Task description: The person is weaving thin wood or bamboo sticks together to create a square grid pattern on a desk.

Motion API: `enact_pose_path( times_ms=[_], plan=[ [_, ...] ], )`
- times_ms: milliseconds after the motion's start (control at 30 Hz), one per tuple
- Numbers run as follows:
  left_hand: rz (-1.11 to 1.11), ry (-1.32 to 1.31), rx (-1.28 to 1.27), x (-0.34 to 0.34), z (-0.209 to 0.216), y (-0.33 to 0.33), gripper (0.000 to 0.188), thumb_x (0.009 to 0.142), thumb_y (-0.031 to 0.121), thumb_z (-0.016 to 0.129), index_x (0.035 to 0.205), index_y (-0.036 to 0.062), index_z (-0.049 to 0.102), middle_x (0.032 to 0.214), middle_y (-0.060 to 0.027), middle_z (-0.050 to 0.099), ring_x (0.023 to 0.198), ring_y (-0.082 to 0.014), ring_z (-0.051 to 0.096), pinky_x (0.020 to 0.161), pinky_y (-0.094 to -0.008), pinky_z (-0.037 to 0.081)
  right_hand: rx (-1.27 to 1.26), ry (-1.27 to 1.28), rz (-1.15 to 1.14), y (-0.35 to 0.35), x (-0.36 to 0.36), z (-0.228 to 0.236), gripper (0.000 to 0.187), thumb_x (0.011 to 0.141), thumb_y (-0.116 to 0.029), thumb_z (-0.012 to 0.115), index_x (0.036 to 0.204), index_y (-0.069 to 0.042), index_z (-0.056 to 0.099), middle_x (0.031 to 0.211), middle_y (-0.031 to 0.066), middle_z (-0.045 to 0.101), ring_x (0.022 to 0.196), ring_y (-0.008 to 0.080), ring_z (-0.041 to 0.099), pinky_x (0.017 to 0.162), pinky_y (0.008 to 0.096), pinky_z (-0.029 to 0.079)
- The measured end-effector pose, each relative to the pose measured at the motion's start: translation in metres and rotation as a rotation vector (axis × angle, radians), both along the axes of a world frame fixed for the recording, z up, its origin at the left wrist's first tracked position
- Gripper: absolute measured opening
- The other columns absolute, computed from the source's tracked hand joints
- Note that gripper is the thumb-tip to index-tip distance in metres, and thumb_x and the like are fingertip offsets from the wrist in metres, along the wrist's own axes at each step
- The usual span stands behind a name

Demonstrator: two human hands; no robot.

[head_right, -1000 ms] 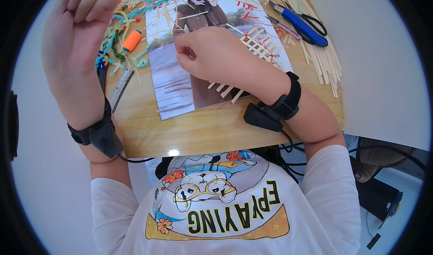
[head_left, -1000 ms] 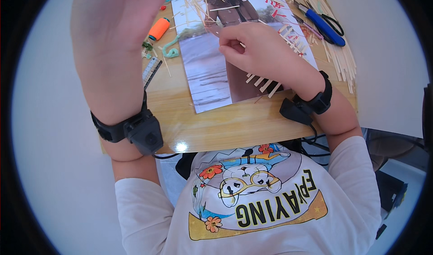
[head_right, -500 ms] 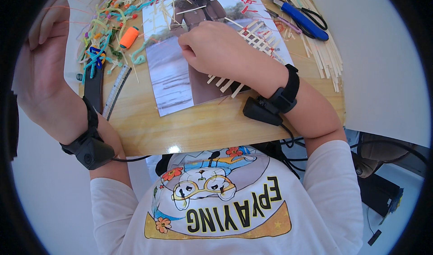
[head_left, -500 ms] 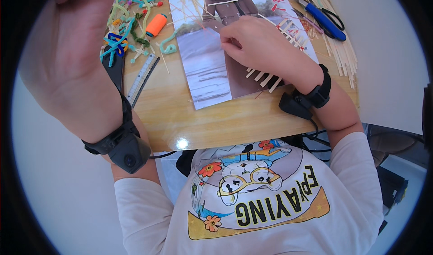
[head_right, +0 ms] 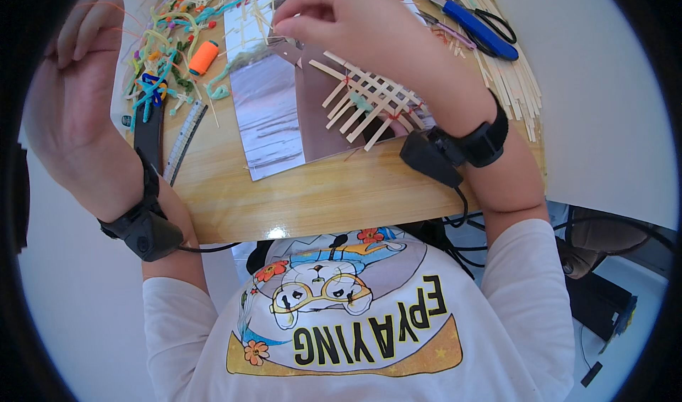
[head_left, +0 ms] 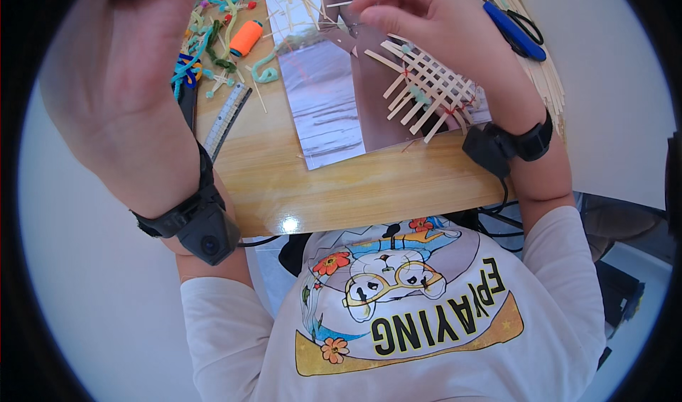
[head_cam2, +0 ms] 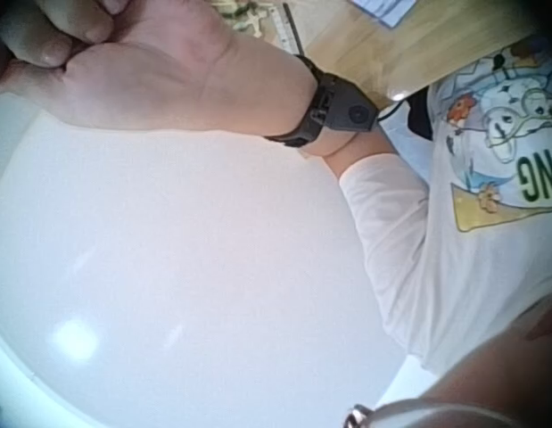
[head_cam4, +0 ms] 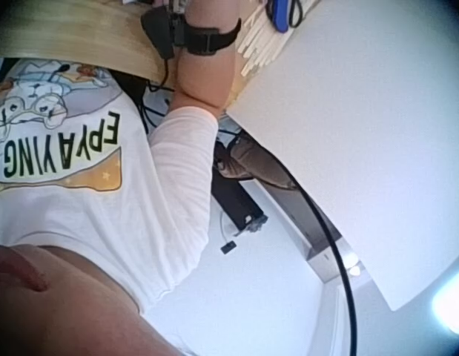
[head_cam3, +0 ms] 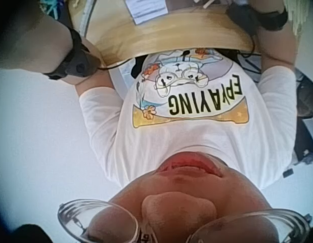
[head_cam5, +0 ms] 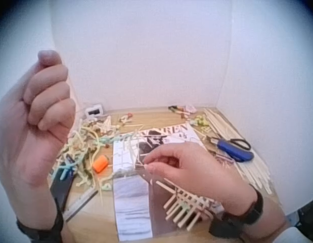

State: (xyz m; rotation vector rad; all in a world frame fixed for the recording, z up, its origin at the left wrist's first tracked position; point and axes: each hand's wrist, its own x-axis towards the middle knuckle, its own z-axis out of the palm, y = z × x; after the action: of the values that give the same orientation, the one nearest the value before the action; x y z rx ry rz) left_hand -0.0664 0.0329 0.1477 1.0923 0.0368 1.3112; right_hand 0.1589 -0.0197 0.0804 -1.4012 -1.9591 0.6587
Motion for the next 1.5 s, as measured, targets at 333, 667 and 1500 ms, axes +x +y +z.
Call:
enact_pose_path(
  times_ms=[333, 667, 1500],
  plan=[
    [-0.05, 0.04, -0.005, 0.007, -0.001, 0.006, 0.022, 0.106, 0.018, 0.032, 0.102, 0.0045, 0.049, 0.065, 0.0042, 0.029, 0.051, -0.0057, 0.025, 0.049, -0.0208, 0.025, -0.31, 0.43, 0.298, 0.003, -0.044, -0.047, 0.021, 0.091, -0.015, 0.065, 0.106, -0.001, 0.069, 0.077, 0.0007, 0.063, 0.07, 0.0057, 0.054, 0.064, 0.0209, 0.045],
    [-0.22, 0.406, -0.053, -0.031, -0.031, 0.055, 0.029, 0.102, 0.027, 0.047, 0.095, 0.0013, 0.06, 0.068, 0.0057, 0.047, 0.061, -0.0029, 0.037, 0.058, -0.02, 0.029, -0.48, 0.762, 0.305, -0.007, 0.027, -0.017, 0.023, 0.094, -0.021, 0.063, 0.097, 0.001, 0.069, 0.07, -0.001, 0.061, 0.06, 0.0031, 0.053, 0.055, 0.0172, 0.042],
    [0.082, 1.197, 0.189, 0.051, -0.086, -0.043, 0.026, 0.09, 0.017, 0.067, 0.109, -0.001, 0.066, 0.094, -0.0044, 0.066, 0.082, -0.01, 0.06, 0.073, -0.0236, 0.048, -0.495, 0.477, 0.191, -0.028, 0.039, -0.031, 0.023, 0.091, -0.026, 0.066, 0.09, -0.004, 0.071, 0.066, -0.0019, 0.059, 0.053, 0.0013, 0.049, 0.045, 0.0162, 0.037]
  ],
)
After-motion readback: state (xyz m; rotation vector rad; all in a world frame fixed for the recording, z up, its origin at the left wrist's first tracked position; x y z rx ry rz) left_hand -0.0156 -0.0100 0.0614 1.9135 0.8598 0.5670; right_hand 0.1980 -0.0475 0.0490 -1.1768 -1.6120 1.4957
